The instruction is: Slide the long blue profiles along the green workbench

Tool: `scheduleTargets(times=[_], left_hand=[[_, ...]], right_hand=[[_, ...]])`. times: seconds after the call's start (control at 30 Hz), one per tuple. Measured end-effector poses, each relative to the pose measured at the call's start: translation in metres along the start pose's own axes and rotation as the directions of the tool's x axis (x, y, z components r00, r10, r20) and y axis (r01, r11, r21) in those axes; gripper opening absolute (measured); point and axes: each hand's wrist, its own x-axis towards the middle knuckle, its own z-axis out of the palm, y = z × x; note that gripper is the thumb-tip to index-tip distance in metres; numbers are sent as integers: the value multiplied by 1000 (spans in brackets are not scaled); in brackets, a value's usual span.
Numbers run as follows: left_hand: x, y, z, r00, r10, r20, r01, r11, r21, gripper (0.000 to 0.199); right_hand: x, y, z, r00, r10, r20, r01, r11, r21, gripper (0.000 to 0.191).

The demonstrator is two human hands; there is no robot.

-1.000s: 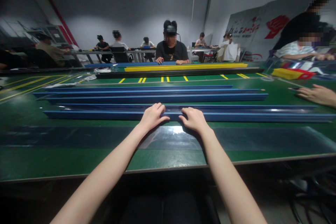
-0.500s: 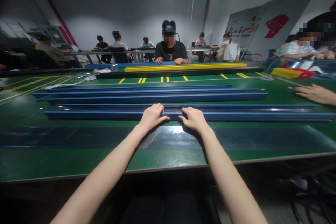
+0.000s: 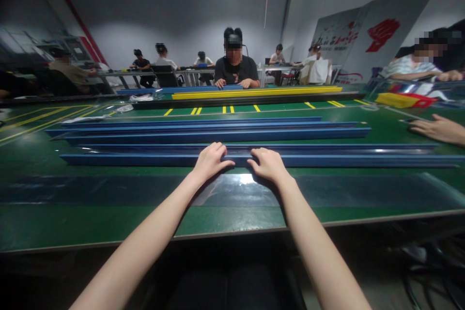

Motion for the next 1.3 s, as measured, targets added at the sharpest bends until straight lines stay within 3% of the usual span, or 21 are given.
scheduleTargets(times=[0.77,1.3], left_hand=[[5,-2,-3,991,-120,53,126,981,-145,37],[1,-2,4,997,-77,23,78,997,-14,40]], right_hand=[[0,-1,-1,1000,13,21,-13,1000,-8,29],[0,-1,-3,999,8,34,-8,1000,-10,29]])
